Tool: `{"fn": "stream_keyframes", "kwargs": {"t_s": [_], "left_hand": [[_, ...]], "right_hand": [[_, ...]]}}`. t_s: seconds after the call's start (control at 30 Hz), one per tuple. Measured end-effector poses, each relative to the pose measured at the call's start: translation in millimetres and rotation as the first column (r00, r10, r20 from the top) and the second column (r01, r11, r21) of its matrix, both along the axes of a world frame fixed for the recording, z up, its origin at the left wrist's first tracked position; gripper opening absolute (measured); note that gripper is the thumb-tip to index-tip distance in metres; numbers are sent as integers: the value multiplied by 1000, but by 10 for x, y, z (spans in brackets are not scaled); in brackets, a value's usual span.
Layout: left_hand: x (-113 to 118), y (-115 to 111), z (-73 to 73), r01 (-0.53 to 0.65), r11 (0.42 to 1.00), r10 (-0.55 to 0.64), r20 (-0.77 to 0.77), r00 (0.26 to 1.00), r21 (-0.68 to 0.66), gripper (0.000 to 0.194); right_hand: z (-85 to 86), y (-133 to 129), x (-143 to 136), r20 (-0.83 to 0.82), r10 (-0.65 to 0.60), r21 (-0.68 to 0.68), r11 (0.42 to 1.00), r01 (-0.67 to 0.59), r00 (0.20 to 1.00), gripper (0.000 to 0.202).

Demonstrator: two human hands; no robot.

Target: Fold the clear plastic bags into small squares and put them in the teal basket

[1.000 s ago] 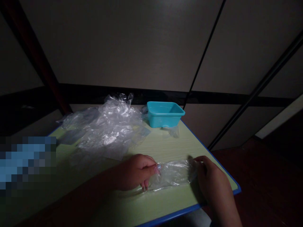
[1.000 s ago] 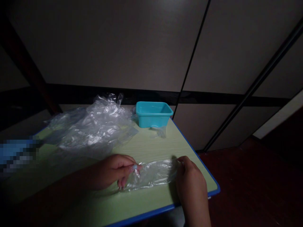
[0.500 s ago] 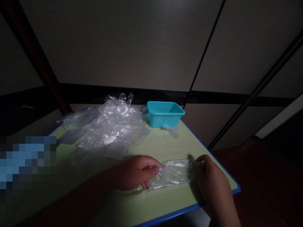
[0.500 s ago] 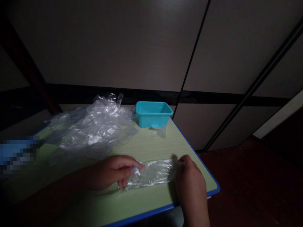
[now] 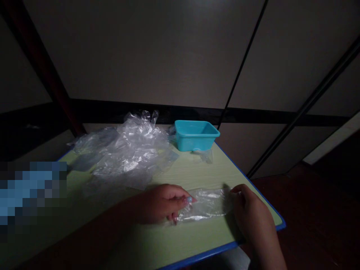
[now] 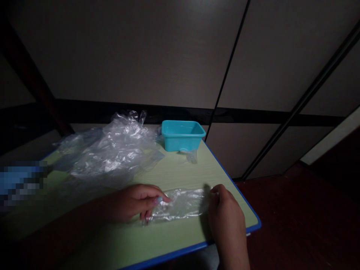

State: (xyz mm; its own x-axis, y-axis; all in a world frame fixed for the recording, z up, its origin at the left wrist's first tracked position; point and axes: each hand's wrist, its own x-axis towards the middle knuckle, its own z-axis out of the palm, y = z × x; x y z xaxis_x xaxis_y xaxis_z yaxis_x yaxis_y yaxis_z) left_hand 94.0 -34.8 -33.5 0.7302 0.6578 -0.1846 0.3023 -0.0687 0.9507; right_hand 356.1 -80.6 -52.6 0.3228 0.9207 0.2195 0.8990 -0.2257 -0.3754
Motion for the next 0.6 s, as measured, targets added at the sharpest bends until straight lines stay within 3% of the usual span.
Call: {"fn": "stream_keyframes", "kwargs": {"t_s": [0.6], "left_hand": [[-15,22,-20,20,1000,-20,-28,999,-4,53]], "right_hand": [[-32,4,8,37,6,33,999,-8,999,30]]}}
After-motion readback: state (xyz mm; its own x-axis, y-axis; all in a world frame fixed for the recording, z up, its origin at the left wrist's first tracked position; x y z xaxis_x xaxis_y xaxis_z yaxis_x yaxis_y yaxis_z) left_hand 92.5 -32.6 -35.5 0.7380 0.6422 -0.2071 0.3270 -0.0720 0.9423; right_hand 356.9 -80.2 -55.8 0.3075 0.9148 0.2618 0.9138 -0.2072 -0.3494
